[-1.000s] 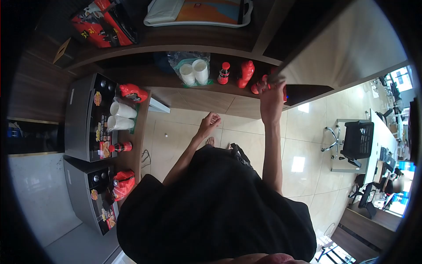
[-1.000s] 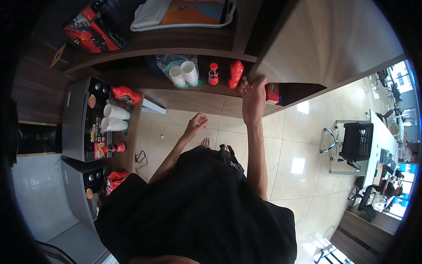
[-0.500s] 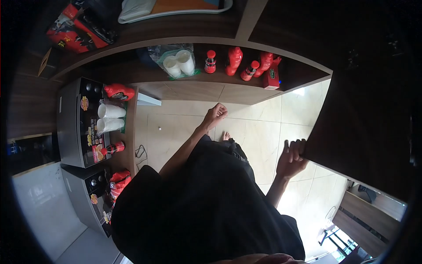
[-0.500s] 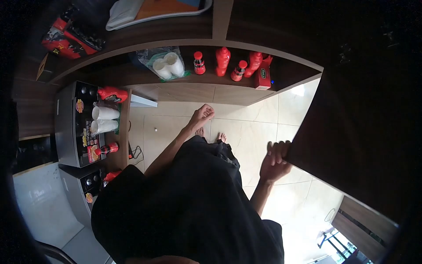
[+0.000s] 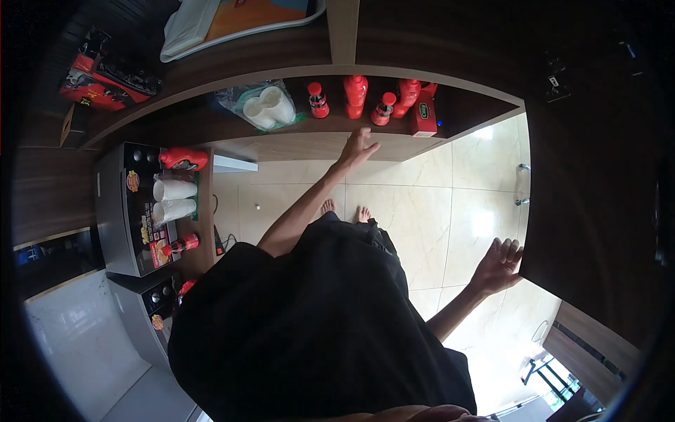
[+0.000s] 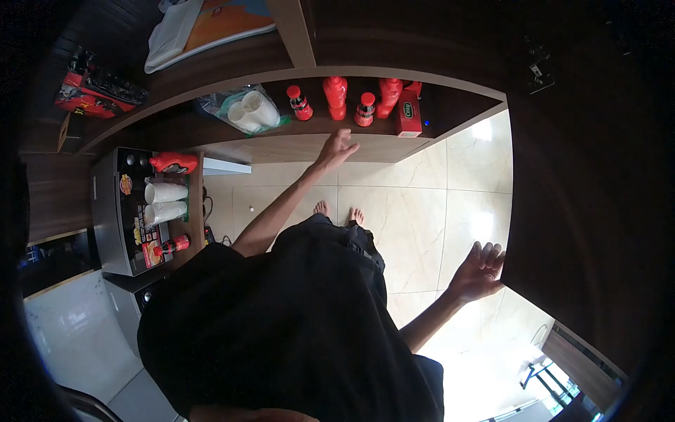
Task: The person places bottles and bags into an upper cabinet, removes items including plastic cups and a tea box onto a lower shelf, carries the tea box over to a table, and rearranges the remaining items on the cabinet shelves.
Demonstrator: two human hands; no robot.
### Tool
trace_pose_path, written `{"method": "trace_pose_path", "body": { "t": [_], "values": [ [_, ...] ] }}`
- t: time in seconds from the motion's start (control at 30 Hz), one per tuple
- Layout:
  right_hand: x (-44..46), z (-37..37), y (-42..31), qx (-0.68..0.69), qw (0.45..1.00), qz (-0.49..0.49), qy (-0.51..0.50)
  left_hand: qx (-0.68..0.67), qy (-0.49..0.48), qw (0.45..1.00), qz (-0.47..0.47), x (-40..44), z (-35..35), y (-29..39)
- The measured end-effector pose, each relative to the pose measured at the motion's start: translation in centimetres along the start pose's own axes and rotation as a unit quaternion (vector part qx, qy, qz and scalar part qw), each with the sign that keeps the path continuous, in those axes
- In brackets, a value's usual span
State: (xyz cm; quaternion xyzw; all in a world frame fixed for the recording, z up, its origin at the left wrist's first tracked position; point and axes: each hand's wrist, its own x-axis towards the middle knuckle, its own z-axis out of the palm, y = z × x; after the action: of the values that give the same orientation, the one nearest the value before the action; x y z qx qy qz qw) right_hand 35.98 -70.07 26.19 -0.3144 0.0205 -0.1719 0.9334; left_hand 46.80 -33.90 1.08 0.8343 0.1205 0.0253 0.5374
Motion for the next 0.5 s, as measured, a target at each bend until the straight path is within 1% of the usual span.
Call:
{"method": "trace_pose_path", "body": {
  "t": [0.1,0.13,0.17,0.2,0.23,0.3,0.33,0.37,0.43,0.47,0.5],
  "values": [
    [1.0,-1.3,1.0,-0.028,0.996,-0.052,0.062,0.094,0.118,0.981,0.122,4.4,2.0,-0.9],
    [1.4,-2.4,1.8,-0.031,0.994,-0.069,0.084,0.107,0.122,0.979,0.124,5.8,2.4,-0.8],
    [2.0,-4.7,2.7,-0.031,0.995,-0.041,0.088,0.119,0.125,0.977,0.126,7.1,2.8,-0.6],
    [2.2,-6.7,4.2,-0.067,0.993,-0.019,0.098,0.129,0.129,0.975,0.129,8.1,3.2,-0.4],
    [2.7,-8.3,5.8,-0.102,0.989,0.003,0.107,0.098,0.115,0.984,0.099,8.6,3.4,0.1],
    [3.1,-9.4,10.3,-0.282,0.941,0.061,0.178,0.035,0.089,0.995,0.041,9.3,3.5,1.5],
    [3.1,-9.9,12.5,-0.355,0.925,0.098,0.099,0.063,0.127,0.989,0.047,8.8,3.6,2.4],
    [3.4,-10.0,14.6,-0.423,0.896,0.134,0.017,0.089,0.135,0.985,0.06,8.7,3.7,2.5],
    [4.3,-8.3,18.6,-0.445,0.855,0.253,-0.079,0.14,0.156,0.974,0.085,8.3,4.1,1.3],
    [4.6,-8.4,21.1,-0.485,0.834,0.219,-0.146,0.094,0.162,0.977,0.1,7.7,4.4,0.5],
    [4.9,-8.3,23.3,-0.519,0.808,0.182,-0.213,0.09,0.144,0.981,0.094,6.2,3.5,1.7]
  ]
}}
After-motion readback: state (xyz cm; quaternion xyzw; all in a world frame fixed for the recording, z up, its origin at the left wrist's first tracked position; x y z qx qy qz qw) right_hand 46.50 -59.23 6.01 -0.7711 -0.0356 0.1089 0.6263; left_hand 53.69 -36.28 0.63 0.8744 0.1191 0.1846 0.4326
